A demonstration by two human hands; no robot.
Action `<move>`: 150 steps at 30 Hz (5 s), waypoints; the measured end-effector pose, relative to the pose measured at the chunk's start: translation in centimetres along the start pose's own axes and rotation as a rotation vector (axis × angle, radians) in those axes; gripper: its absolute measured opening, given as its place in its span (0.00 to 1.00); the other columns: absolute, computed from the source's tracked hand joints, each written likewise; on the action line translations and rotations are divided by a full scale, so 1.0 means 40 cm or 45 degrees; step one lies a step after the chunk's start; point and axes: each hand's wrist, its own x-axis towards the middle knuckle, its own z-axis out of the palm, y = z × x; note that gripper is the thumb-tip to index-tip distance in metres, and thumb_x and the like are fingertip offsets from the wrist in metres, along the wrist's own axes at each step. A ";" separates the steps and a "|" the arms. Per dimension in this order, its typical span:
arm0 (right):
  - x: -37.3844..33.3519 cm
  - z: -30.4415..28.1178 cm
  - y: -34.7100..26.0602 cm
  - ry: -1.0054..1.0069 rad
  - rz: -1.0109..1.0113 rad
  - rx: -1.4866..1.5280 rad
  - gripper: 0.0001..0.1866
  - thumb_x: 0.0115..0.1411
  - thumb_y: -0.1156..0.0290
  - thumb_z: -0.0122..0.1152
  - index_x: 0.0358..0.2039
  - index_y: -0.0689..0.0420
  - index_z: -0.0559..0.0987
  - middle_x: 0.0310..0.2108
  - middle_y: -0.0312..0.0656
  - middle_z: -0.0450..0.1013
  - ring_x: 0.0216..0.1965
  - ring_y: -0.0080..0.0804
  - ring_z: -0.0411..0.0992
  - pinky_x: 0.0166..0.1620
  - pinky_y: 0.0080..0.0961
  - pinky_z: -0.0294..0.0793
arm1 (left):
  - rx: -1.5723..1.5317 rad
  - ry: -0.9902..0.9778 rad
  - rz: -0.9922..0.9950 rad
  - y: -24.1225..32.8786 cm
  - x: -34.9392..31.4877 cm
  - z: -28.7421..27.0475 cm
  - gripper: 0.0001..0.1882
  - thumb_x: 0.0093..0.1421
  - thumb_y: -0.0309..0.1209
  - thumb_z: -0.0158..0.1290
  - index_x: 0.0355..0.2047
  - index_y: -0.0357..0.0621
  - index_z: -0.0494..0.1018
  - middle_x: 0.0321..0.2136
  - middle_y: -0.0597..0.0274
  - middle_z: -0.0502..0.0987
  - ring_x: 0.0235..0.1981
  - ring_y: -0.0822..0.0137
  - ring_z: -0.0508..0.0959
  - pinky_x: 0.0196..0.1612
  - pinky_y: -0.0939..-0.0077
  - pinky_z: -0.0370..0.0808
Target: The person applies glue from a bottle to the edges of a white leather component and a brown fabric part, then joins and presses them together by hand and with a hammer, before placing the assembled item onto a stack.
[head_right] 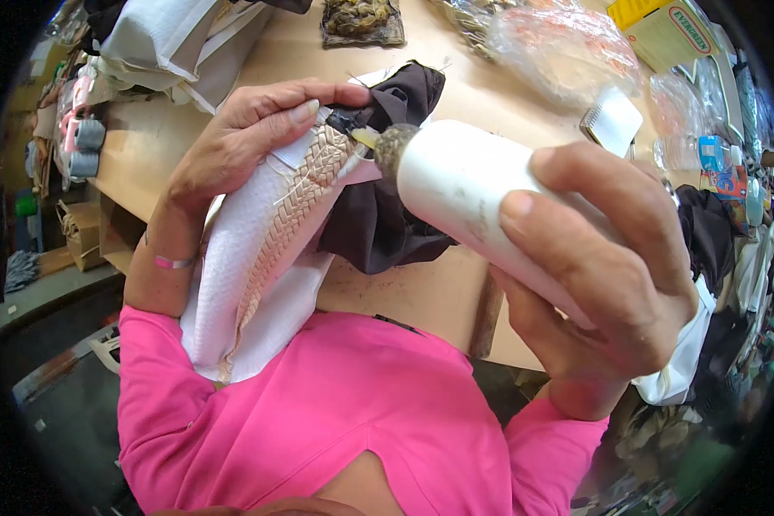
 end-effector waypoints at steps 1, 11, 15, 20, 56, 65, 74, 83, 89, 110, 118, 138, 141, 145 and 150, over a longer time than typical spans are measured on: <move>-0.002 0.003 -0.002 0.033 0.003 0.005 0.28 0.25 0.79 0.63 0.35 0.61 0.73 0.37 0.57 0.68 0.37 0.45 0.69 0.39 0.35 0.70 | -0.042 0.008 -0.001 0.002 0.000 0.001 0.16 0.60 0.27 0.39 0.46 0.30 0.64 0.43 0.57 0.69 0.41 0.74 0.70 0.46 0.82 0.66; -0.023 0.021 0.001 0.096 0.087 0.011 0.28 0.28 0.78 0.63 0.37 0.60 0.72 0.37 0.56 0.67 0.38 0.45 0.68 0.40 0.35 0.69 | -0.148 0.043 0.009 0.006 -0.005 0.002 0.17 0.59 0.27 0.39 0.46 0.28 0.62 0.43 0.56 0.69 0.40 0.74 0.72 0.43 0.83 0.69; -0.025 0.036 -0.007 0.121 0.042 -0.001 0.28 0.28 0.78 0.63 0.37 0.60 0.72 0.37 0.56 0.67 0.38 0.44 0.69 0.40 0.34 0.69 | -0.213 0.057 -0.005 0.004 -0.005 -0.003 0.17 0.59 0.27 0.39 0.46 0.28 0.62 0.42 0.55 0.69 0.39 0.73 0.73 0.42 0.83 0.69; -0.044 0.071 -0.031 0.215 0.054 0.001 0.26 0.30 0.76 0.66 0.36 0.57 0.72 0.36 0.54 0.68 0.34 0.44 0.70 0.36 0.33 0.71 | -0.287 0.072 0.036 -0.007 0.000 -0.008 0.17 0.59 0.28 0.40 0.46 0.28 0.62 0.42 0.55 0.69 0.39 0.73 0.73 0.42 0.83 0.70; -0.059 0.116 -0.053 0.286 0.001 0.017 0.18 0.42 0.72 0.64 0.35 0.55 0.70 0.36 0.50 0.67 0.30 0.41 0.68 0.30 0.33 0.70 | -0.425 0.061 -0.007 -0.010 0.006 -0.012 0.16 0.59 0.28 0.41 0.46 0.33 0.64 0.40 0.59 0.71 0.39 0.75 0.72 0.44 0.83 0.68; -0.036 0.111 -0.041 0.308 -0.050 -0.014 0.19 0.40 0.75 0.64 0.34 0.57 0.71 0.35 0.53 0.68 0.29 0.42 0.69 0.30 0.33 0.70 | -0.333 0.079 0.063 -0.013 0.007 -0.010 0.17 0.58 0.28 0.42 0.46 0.29 0.63 0.43 0.55 0.69 0.40 0.73 0.72 0.44 0.81 0.69; -0.018 0.109 -0.029 0.401 -0.025 -0.048 0.19 0.37 0.78 0.65 0.33 0.59 0.72 0.34 0.52 0.69 0.31 0.43 0.70 0.31 0.33 0.70 | -0.350 0.079 0.020 -0.011 0.012 -0.010 0.17 0.58 0.27 0.42 0.45 0.29 0.63 0.42 0.55 0.69 0.39 0.72 0.73 0.44 0.81 0.69; -0.025 0.126 -0.040 0.379 -0.096 -0.014 0.19 0.38 0.76 0.64 0.34 0.57 0.72 0.34 0.51 0.68 0.28 0.41 0.69 0.28 0.30 0.70 | -0.350 0.099 0.023 -0.011 0.015 -0.007 0.17 0.58 0.27 0.42 0.45 0.29 0.63 0.41 0.55 0.70 0.38 0.72 0.73 0.43 0.82 0.69; -0.043 0.119 -0.081 0.120 -0.221 0.058 0.14 0.43 0.74 0.61 0.33 0.56 0.72 0.34 0.50 0.68 0.25 0.39 0.68 0.24 0.31 0.69 | -0.432 0.068 -0.024 -0.009 0.011 -0.011 0.17 0.58 0.27 0.42 0.46 0.30 0.63 0.42 0.56 0.70 0.38 0.73 0.73 0.43 0.82 0.69; -0.069 0.150 -0.086 0.158 -0.146 0.047 0.16 0.38 0.79 0.63 0.30 0.51 0.74 0.33 0.43 0.69 0.25 0.38 0.68 0.25 0.27 0.70 | -0.428 0.068 -0.033 -0.026 0.026 -0.018 0.18 0.58 0.28 0.42 0.47 0.30 0.63 0.39 0.56 0.72 0.37 0.74 0.74 0.41 0.83 0.71; -0.071 0.148 -0.082 0.178 -0.170 0.027 0.14 0.40 0.78 0.62 0.30 0.53 0.73 0.33 0.43 0.69 0.26 0.40 0.69 0.26 0.28 0.71 | -0.447 0.039 -0.044 -0.026 0.026 -0.020 0.18 0.58 0.28 0.43 0.47 0.30 0.63 0.41 0.55 0.71 0.39 0.74 0.73 0.43 0.82 0.70; -0.098 0.170 -0.093 0.187 -0.098 0.070 0.13 0.39 0.80 0.61 0.27 0.51 0.74 0.32 0.44 0.68 0.25 0.38 0.69 0.25 0.27 0.71 | -0.486 0.065 -0.055 -0.028 0.024 -0.018 0.17 0.58 0.27 0.42 0.47 0.30 0.63 0.39 0.55 0.72 0.37 0.74 0.74 0.41 0.84 0.71; -0.100 0.172 -0.093 0.197 -0.131 0.064 0.14 0.37 0.79 0.63 0.27 0.50 0.74 0.32 0.43 0.69 0.25 0.38 0.69 0.25 0.28 0.71 | -0.488 0.067 -0.044 -0.030 0.023 -0.019 0.17 0.58 0.27 0.43 0.47 0.30 0.63 0.39 0.56 0.72 0.36 0.74 0.75 0.41 0.84 0.71; -0.099 0.168 -0.093 0.199 -0.128 0.058 0.17 0.36 0.79 0.64 0.29 0.50 0.74 0.34 0.43 0.68 0.26 0.38 0.69 0.25 0.28 0.71 | -0.507 0.041 -0.042 -0.023 0.022 -0.015 0.17 0.57 0.27 0.43 0.47 0.31 0.63 0.39 0.56 0.72 0.36 0.74 0.75 0.41 0.84 0.71; -0.100 0.174 -0.094 0.240 -0.057 0.056 0.17 0.37 0.79 0.64 0.31 0.51 0.72 0.35 0.43 0.68 0.26 0.39 0.69 0.25 0.28 0.71 | -0.476 0.086 -0.059 -0.026 0.022 -0.015 0.18 0.58 0.27 0.43 0.47 0.31 0.63 0.39 0.57 0.72 0.36 0.75 0.75 0.40 0.84 0.71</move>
